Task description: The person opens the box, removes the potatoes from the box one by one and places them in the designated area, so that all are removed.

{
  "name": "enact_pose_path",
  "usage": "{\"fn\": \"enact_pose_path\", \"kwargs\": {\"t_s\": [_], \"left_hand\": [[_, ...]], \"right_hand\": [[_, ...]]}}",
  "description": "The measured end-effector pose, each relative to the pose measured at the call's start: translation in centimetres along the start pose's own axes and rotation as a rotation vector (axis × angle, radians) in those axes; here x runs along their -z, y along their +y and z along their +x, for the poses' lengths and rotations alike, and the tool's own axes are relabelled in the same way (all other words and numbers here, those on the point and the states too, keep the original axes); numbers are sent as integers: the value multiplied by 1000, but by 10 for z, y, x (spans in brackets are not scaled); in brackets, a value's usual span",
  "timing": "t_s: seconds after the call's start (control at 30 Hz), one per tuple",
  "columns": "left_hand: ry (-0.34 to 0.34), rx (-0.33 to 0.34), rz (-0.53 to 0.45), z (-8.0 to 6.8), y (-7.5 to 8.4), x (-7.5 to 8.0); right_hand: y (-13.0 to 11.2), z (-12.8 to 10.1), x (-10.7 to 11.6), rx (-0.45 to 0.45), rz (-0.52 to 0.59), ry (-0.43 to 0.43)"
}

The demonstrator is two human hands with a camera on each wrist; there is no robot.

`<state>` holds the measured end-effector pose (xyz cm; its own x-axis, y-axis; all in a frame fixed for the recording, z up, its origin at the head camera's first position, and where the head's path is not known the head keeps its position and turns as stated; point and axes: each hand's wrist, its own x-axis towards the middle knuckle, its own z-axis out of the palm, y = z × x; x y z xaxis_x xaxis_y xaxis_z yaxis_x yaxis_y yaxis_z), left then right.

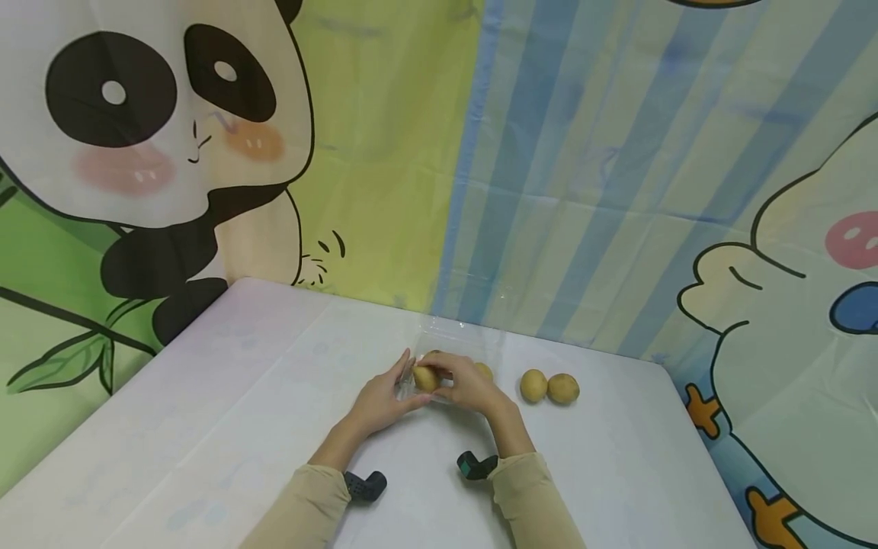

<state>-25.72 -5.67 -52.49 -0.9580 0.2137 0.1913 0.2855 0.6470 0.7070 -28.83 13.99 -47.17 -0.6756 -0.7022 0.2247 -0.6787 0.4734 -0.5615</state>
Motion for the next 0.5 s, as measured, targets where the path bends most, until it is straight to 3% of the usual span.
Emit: {"fn": "enact_pose_path", "kwargs": {"t_s": [0.23,0.5], "left_hand": [[8,9,-9,-1,-1,0],[6,15,-4,0,-1,-1]], "right_hand": [[2,-1,-2,28,13,43],[-3,-1,1,-1,-74,27]]}}
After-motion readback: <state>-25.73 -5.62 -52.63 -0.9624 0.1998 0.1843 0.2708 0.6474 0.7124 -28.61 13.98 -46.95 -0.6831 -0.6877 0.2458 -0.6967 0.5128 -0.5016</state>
